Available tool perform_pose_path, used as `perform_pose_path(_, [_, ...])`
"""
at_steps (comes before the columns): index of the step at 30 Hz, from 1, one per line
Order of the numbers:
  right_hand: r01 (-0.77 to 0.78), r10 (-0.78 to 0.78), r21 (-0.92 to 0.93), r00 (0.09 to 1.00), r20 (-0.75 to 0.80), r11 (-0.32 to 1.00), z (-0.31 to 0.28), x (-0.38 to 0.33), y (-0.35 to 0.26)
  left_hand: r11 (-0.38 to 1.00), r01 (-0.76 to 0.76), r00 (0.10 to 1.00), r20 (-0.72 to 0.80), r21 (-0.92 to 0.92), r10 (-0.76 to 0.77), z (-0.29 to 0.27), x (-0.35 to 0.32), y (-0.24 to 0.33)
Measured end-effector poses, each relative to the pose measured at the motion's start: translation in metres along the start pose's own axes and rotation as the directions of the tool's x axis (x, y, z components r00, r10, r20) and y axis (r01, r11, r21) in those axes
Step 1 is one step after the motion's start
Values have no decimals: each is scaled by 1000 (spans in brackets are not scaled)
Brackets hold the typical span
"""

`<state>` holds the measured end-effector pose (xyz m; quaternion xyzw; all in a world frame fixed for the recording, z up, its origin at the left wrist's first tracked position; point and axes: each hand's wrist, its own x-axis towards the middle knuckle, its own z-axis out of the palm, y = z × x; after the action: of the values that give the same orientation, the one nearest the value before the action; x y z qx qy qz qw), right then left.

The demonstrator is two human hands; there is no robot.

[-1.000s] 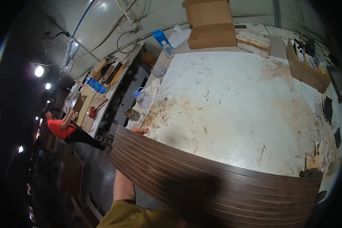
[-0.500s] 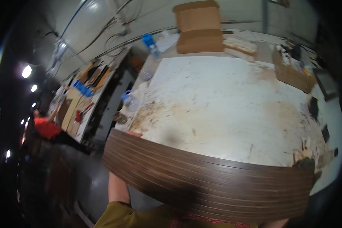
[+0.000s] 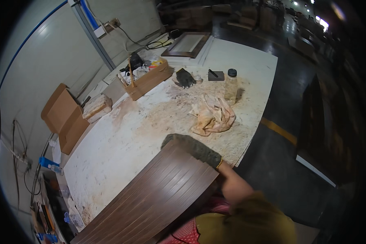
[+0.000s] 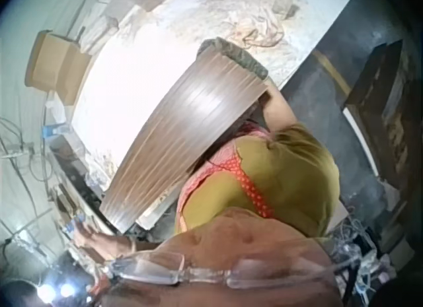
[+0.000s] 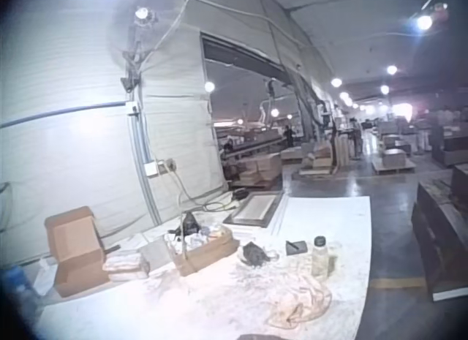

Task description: The person aligns a stack of wooden boards on a workbench, pours liquid from a bottle onto a cloth, wipes the edges of the boards with the cloth, and restacks the boards.

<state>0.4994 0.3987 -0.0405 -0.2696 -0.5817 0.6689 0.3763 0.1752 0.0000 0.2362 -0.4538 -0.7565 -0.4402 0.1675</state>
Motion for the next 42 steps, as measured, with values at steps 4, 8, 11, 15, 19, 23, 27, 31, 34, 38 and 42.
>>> perform_pose_path(4, [-1,-1,61,999,42,998,23,-6,-26,947,-250,716,697,203,39,75,-21,32])
perform_pose_path(8, [497,-517,-447,852,86,744,25,-22,-33,897,-260,695,714,358,-84,93,-26,36])
perform_pose_path(11, [465,-573,-703,813,100,538,-29,-18,-65,886,-197,725,671,419,-155,90,-29,36])
perform_pose_path(15, [-424,-330,-778,732,-596,464,-147,-13,-68,898,-212,722,681,385,-122,98,-27,42])
perform_pose_path(19, [-616,-65,-752,762,-644,233,-195,-7,-18,912,-193,730,674,363,-114,98,-24,46])
perform_pose_path(23, [-347,-298,-724,741,-601,597,-199,10,-64,918,-170,753,649,358,-114,97,-24,47])
perform_pose_path(27, [-160,-239,-648,842,-483,745,-169,27,-134,928,-167,754,649,333,-97,98,-22,47])
perform_pose_path(31, [239,-130,302,931,-341,923,-138,28,-172,929,-160,762,640,333,-99,95,-25,49])
perform_pose_path(34, [221,-94,355,935,-342,908,-110,29,-159,916,-181,764,638,357,-98,92,-29,47])
perform_pose_path(38, [175,3,423,922,-387,889,-147,22,-60,927,-182,740,666,329,-91,94,-24,55])
perform_pose_path(42, [-353,182,-466,910,-373,811,-154,-5,-62,930,-188,747,661,315,-73,95,-23,51])
